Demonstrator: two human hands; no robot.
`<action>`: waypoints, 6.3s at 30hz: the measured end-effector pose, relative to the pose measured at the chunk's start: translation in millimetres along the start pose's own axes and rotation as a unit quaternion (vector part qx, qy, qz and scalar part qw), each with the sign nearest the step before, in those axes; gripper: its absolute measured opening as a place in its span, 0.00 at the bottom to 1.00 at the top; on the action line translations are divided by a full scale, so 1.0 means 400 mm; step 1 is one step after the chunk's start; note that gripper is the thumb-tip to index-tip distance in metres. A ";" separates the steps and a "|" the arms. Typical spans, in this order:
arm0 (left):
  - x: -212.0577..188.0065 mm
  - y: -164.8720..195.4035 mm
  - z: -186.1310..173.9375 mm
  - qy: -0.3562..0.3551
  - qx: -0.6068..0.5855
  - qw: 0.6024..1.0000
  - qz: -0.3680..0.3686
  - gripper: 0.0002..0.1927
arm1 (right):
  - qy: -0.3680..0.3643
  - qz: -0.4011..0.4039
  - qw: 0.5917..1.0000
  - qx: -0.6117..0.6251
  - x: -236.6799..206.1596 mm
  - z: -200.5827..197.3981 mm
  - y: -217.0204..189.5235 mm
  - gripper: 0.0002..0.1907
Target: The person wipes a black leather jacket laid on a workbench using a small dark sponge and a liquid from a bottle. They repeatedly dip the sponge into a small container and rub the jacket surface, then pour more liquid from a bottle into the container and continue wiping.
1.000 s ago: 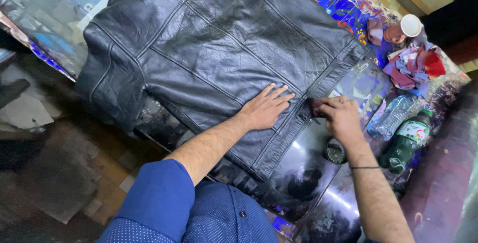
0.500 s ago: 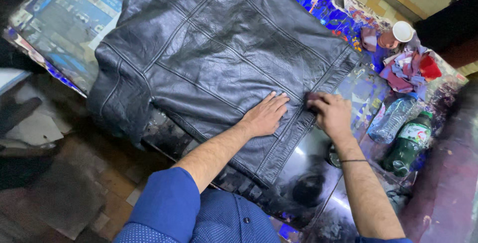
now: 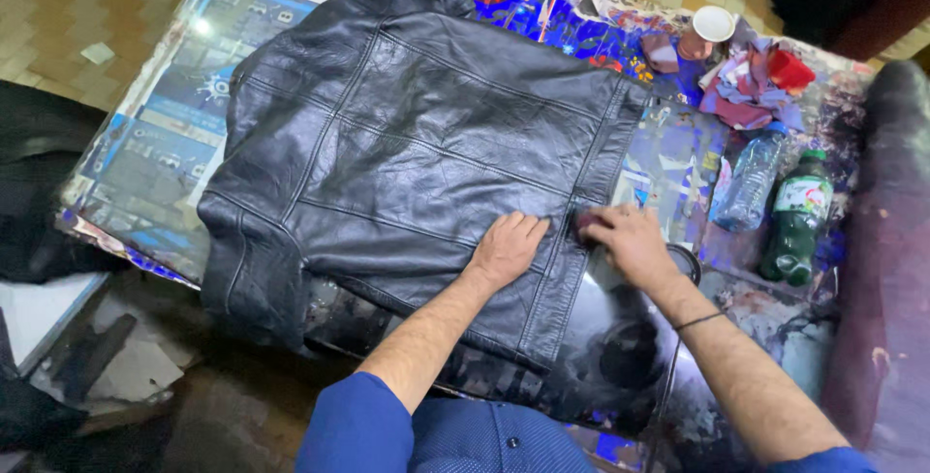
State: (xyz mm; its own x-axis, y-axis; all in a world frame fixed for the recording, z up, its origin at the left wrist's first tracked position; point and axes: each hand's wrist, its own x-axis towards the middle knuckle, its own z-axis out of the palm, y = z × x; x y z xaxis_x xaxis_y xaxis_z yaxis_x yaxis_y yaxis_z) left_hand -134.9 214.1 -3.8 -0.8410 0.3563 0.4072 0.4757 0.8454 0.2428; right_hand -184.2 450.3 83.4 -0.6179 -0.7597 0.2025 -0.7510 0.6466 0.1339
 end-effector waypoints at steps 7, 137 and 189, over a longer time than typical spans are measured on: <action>-0.113 -0.021 -0.077 -0.072 -0.031 0.995 0.069 0.26 | -0.002 -0.090 0.991 0.100 -0.035 -0.014 -0.051 0.21; -0.212 0.030 -0.184 -0.169 -0.063 0.979 0.094 0.42 | 0.145 0.274 0.948 0.068 -0.105 -0.047 -0.396 0.12; -0.232 0.022 -0.174 -0.144 -0.103 0.979 0.096 0.34 | 0.080 0.232 0.969 0.039 -0.006 -0.006 -0.123 0.14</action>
State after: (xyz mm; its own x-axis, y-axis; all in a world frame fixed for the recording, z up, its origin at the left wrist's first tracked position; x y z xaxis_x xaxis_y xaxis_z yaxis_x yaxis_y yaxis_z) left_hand -34.9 160.8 21.8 -0.7549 0.6233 0.2042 0.6489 0.6644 0.3709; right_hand -145.1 420.4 78.5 -0.8539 -0.3648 0.3712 -0.4205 0.9038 -0.0791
